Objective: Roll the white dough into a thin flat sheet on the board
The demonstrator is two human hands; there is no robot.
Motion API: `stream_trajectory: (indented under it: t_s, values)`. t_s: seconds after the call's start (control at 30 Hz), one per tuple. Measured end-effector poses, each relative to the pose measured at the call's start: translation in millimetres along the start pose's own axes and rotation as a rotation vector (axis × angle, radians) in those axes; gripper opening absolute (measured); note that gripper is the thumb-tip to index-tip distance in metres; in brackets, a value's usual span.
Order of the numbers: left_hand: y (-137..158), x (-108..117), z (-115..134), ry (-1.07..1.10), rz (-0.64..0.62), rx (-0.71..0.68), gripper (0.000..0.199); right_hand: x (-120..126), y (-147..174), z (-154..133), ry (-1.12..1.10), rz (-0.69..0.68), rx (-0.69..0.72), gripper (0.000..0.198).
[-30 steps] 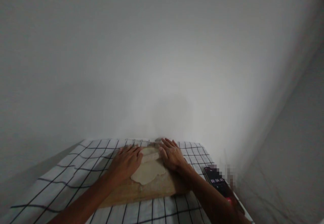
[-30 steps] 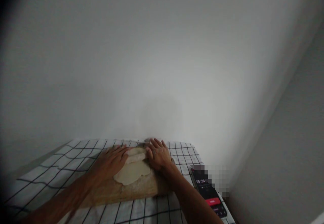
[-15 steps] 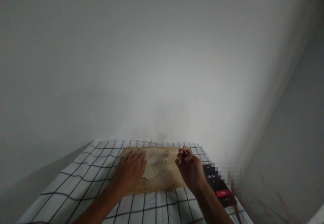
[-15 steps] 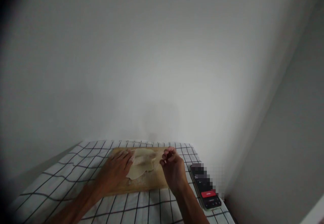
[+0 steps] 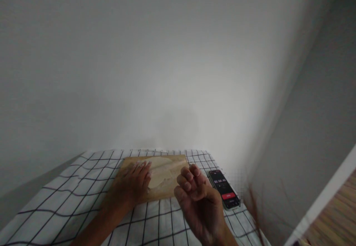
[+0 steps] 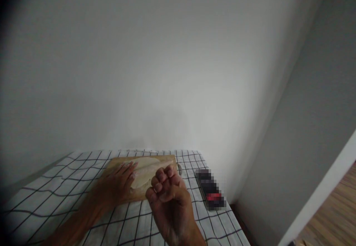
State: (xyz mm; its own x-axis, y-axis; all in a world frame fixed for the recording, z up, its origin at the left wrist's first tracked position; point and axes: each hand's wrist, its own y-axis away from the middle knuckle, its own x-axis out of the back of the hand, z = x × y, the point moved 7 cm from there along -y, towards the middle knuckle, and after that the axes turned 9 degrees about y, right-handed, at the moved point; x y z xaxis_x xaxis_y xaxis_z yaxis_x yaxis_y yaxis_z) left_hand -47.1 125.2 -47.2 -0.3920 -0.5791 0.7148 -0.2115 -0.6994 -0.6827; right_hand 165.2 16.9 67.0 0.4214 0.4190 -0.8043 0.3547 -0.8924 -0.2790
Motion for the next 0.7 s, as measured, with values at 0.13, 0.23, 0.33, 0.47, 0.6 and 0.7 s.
stream_trajectory:
  t_s: [0.13, 0.23, 0.33, 0.47, 0.6, 0.7]
  values:
    - [1, -1, 4, -0.069, -0.027, -0.057, 0.040, -7, 9, 1, -0.006, -0.032, 0.006, 0.043]
    - [2, 2, 5, -0.046, -0.022, -0.032, 0.040, -8, 10, 1, 0.003, -0.047, 0.002, 0.042]
    - [2, 7, 6, -0.012, 0.000, 0.003, 0.041, 2, 6, 2, 0.025, -0.028, 0.004, 0.042]
    - [3, 13, 9, -0.039, -0.004, 0.049, 0.045, 30, -7, 11, 0.129, 0.017, 0.015, 0.040]
    - [2, 15, 11, -0.065, -0.032, 0.102, 0.048, 54, -26, 9, 0.403, 0.028, 0.032, 0.032]
    - [3, 12, 10, -0.071, -0.046, 0.116, 0.048, 50, -30, -14, 0.976, -0.061, -0.043, 0.020]
